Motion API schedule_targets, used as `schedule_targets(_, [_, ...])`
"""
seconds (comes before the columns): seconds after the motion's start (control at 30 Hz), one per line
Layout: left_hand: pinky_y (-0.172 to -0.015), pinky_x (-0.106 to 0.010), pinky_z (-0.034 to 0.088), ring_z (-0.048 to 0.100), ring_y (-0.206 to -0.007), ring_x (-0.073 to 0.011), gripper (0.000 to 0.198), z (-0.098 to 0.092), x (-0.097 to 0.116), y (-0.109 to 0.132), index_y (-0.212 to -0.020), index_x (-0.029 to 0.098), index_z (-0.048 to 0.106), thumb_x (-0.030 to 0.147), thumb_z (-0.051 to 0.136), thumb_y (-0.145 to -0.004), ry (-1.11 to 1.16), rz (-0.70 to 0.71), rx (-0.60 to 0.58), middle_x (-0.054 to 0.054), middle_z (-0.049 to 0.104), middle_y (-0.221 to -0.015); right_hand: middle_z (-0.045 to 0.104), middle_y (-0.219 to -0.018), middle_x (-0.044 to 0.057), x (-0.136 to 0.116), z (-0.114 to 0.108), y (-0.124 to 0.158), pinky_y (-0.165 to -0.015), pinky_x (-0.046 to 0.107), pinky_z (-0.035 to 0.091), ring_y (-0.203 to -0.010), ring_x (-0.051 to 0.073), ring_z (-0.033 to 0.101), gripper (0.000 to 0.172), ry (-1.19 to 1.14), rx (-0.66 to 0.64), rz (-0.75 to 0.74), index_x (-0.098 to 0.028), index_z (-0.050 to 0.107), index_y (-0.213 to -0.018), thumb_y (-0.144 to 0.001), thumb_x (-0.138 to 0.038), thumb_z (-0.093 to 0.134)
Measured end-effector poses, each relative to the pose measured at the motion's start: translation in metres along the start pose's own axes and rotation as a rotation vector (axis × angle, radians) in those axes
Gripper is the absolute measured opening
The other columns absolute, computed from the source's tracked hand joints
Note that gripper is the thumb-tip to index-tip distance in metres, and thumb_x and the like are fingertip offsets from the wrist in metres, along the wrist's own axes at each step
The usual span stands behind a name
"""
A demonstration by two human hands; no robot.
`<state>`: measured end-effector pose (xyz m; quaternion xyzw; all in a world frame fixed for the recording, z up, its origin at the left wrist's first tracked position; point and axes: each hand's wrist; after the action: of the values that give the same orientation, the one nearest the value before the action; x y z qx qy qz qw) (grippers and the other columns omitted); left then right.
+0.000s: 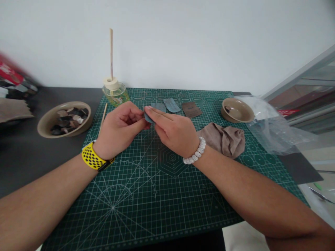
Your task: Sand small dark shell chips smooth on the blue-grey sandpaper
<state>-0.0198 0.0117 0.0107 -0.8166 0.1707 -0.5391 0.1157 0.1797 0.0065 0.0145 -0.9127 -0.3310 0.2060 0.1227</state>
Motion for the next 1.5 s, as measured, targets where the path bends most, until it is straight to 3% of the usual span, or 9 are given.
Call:
schedule_targets(0.2, [-0.062, -0.033, 0.058, 0.073, -0.066, -0.0185, 0.014, 0.0015, -0.0098, 0.0002, -0.084, 0.027, 0.066, 0.029, 0.080, -0.083, 0.074, 0.008, -0.002, 0.004, 0.074, -0.072, 0.069, -0.162, 0.009, -0.0001, -0.0022, 0.0004, -0.110, 0.030, 0.066, -0.141, 0.020, 0.077, 0.058, 0.008, -0.016, 0.046, -0.017, 0.064, -0.165, -0.110, -0.005, 0.048])
schedule_targets(0.43, [-0.055, -0.030, 0.043, 0.055, -0.060, -0.0152, 0.015, 0.0008, -0.0081, 0.0007, -0.077, 0.026, 0.062, 0.026, 0.076, -0.084, -0.082, 0.024, 0.011, 0.004, 0.063, -0.068, 0.068, -0.165, 0.008, -0.0010, -0.0002, 0.0017, -0.111, 0.029, 0.065, -0.141, 0.019, 0.076, 0.060, 0.000, -0.012, 0.012, -0.017, 0.060, -0.167, -0.110, -0.006, 0.045])
schedule_targets(0.67, [-0.056, -0.031, 0.038, 0.048, -0.060, -0.0143, 0.019, -0.0032, -0.0058, 0.0018, -0.071, 0.025, 0.055, 0.020, 0.070, -0.080, -0.189, 0.059, 0.006, 0.005, 0.056, -0.066, 0.059, -0.171, 0.010, -0.0019, 0.0018, 0.0007, -0.119, 0.036, 0.063, -0.142, 0.021, 0.076, 0.063, -0.005, -0.051, -0.052, -0.015, 0.058, -0.169, -0.109, -0.005, 0.043])
schedule_targets(1.2, [-0.058, -0.030, 0.049, 0.061, -0.064, -0.0167, 0.016, 0.0005, -0.0080, 0.0030, -0.077, 0.026, 0.066, 0.028, 0.080, -0.083, -0.044, -0.002, 0.073, 0.002, 0.068, -0.071, 0.063, -0.168, 0.009, -0.0013, -0.0026, -0.0005, -0.117, 0.034, 0.063, -0.147, 0.021, 0.072, 0.063, -0.040, -0.075, 0.052, -0.016, 0.057, -0.169, -0.109, -0.004, 0.045])
schedule_targets(1.5, [-0.060, -0.031, 0.052, 0.063, -0.064, -0.0172, 0.014, -0.0023, -0.0103, 0.0011, -0.076, 0.026, 0.065, 0.018, 0.075, -0.082, -0.107, -0.028, 0.009, 0.004, 0.069, -0.071, 0.060, -0.170, 0.011, -0.0047, -0.0004, 0.0002, -0.118, 0.033, 0.063, -0.148, 0.021, 0.072, 0.062, -0.032, -0.082, 0.006, -0.014, 0.055, -0.170, -0.110, -0.005, 0.043])
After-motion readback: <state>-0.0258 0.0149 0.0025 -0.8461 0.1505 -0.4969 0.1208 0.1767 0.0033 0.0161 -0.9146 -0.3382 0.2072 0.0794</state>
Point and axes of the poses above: each hand's wrist, its own y-axis away from the middle knuckle, its own z-axis out of the palm, x = y × z
